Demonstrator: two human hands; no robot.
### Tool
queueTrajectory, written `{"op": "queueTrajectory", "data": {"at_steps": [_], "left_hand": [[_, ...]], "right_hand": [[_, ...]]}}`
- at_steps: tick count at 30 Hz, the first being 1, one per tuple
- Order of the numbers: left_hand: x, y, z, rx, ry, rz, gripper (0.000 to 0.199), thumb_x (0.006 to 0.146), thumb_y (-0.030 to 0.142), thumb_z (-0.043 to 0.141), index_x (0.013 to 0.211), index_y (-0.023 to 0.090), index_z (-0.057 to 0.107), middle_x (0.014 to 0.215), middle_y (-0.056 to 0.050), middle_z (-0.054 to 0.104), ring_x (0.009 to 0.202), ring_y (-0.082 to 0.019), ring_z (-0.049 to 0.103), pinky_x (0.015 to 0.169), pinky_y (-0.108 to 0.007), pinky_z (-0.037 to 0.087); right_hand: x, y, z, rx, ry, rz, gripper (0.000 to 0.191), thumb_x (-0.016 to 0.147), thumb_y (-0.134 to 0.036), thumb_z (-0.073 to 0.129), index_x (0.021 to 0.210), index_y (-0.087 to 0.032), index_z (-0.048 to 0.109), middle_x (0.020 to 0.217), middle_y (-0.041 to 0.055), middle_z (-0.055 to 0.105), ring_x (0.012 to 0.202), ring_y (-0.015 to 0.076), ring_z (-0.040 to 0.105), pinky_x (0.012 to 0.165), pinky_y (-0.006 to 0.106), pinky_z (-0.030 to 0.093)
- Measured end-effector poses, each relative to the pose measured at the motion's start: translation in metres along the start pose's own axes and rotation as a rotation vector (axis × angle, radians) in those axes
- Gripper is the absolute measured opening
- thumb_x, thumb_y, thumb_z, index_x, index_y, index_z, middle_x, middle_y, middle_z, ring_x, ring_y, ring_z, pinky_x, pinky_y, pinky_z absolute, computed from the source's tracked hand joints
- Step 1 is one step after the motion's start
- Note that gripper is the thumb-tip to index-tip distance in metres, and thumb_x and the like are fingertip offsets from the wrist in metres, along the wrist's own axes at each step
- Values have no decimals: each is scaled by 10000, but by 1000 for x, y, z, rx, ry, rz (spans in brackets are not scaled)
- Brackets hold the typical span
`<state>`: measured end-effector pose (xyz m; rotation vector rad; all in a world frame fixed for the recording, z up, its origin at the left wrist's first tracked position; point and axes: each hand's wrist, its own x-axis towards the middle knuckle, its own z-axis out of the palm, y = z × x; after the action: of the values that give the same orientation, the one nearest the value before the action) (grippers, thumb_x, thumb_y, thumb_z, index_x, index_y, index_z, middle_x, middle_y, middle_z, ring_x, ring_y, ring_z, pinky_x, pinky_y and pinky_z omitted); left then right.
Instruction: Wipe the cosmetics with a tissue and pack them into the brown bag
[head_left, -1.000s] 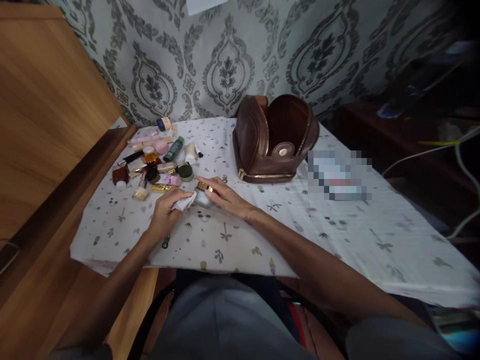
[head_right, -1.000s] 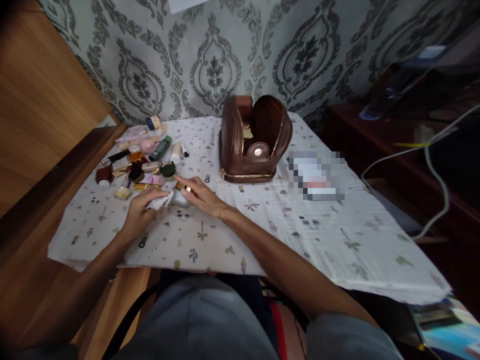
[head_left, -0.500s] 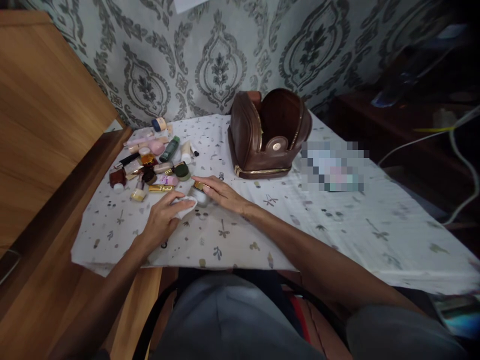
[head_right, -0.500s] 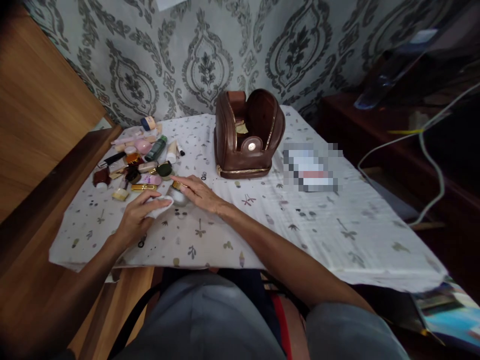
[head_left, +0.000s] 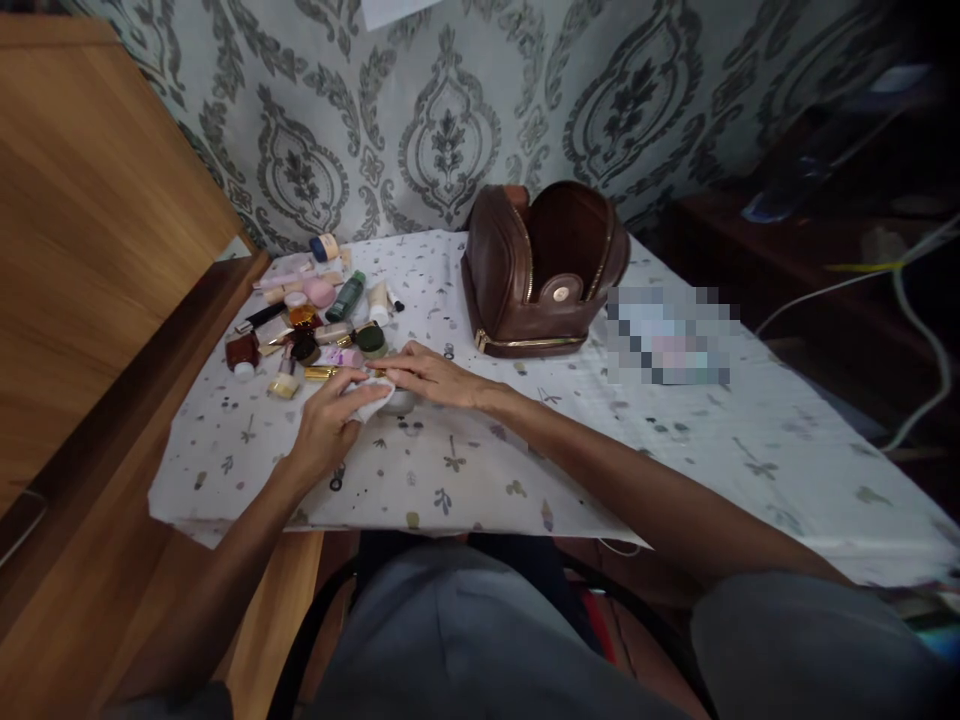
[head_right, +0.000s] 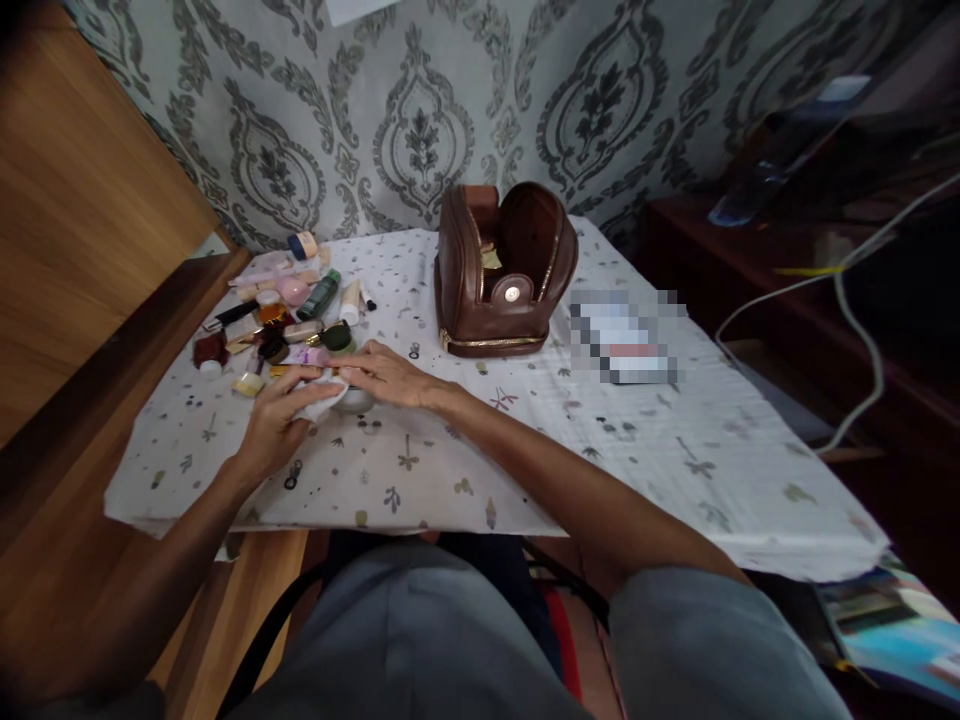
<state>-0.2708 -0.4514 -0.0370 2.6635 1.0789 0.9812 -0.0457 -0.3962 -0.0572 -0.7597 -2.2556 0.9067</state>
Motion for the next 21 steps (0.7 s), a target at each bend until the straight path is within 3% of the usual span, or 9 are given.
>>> {"op": "queueTrajectory", "data": {"at_steps": [5, 8, 14, 21], "left_hand": [[-20, -1, -3, 16, -40, -14, 686, 622, -79, 429, 1165, 251, 687, 1138, -51, 590, 1054, -187, 599, 854, -299, 508], [-25, -3, -2, -8, -37, -45, 684, 619, -79, 423, 1165, 239, 685, 1130, -53, 585, 1071, -188, 597, 862, -300, 507], [-7, -5, 5, -30, 40, -70, 622, 672, -59, 450, 1165, 231, 696, 1119, -53, 601, 1056, -193, 600, 900, -324, 503], [5, 0, 6, 55, 36, -86, 608, 682, -52, 466, 1146, 253, 714, 1128, -52, 611, 1052, -205, 602, 891, -327, 509]], "right_hand": [[17, 7, 7, -8, 39, -4, 549, 1019, -584, 309, 1336, -272, 631, 1058, 66, 661, 998, 241, 499, 994, 440, 423], [21, 12, 11, 68, 79, 29, 600, 1014, -618, 269, 1316, -249, 634, 1170, 72, 650, 1096, 238, 531, 1064, 438, 387], [16, 16, 11, 355, 49, 24, 646, 986, -671, 284, 1345, -245, 612, 1396, 80, 576, 1340, 233, 480, 1189, 429, 285], [11, 9, 9, 467, 78, 26, 575, 963, -627, 432, 1322, -223, 629, 1399, 76, 594, 1306, 238, 518, 1141, 406, 344]]}}
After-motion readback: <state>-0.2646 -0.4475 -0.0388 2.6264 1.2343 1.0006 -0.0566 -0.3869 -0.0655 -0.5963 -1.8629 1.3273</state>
